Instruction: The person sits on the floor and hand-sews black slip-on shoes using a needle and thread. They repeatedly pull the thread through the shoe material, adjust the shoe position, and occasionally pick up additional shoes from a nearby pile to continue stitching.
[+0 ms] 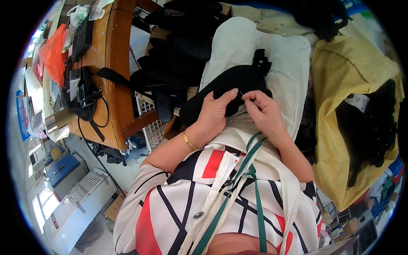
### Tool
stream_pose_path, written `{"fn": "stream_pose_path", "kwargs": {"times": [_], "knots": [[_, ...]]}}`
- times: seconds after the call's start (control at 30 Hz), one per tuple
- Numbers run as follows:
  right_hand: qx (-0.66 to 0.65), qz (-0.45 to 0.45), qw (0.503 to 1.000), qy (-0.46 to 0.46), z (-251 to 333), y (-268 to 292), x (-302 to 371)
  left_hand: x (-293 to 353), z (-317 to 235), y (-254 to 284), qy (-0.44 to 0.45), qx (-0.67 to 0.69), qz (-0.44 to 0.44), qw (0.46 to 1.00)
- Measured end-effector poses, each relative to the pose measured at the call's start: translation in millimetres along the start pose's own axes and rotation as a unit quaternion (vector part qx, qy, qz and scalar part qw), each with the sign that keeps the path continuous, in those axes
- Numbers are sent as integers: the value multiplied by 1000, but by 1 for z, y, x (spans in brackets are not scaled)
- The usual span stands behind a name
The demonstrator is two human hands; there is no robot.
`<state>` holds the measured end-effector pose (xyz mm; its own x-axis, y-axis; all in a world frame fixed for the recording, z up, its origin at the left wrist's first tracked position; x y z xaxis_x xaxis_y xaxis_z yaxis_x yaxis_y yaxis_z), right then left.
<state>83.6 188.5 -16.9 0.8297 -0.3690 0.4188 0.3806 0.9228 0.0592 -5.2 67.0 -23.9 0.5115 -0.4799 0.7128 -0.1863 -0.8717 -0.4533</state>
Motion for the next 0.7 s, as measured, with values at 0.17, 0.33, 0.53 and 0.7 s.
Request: {"fn": "stream_pose_path", "kwargs": {"times": [0.17,0.33,0.53,0.7], "knots": [[-23,11,1000,-11,-3,-1,0,0,1,1,6,-5,-2,1000],[-32,21,999,-34,5,-2,-2,-1,5,5,15,-17,-6,1000],[-38,16,999,-23,-3,-6,-7,-4,7,7,-6,-17,1,1000],[-18,8,1000,13,-8,-6,-3,-3,3,3,0,2,6,1000]]}}
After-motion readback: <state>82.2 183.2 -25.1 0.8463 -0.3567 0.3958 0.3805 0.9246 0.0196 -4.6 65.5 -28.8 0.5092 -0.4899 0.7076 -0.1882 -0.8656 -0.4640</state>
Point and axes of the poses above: each hand's wrist, its own x-axis away from the middle knuckle, its own y-axis out of the back of the hand, z = x × y, the point moved 6 cm from there along -x, towards the middle knuckle, and after that the axes turned 1 degree about y, right-handed, at the moved point
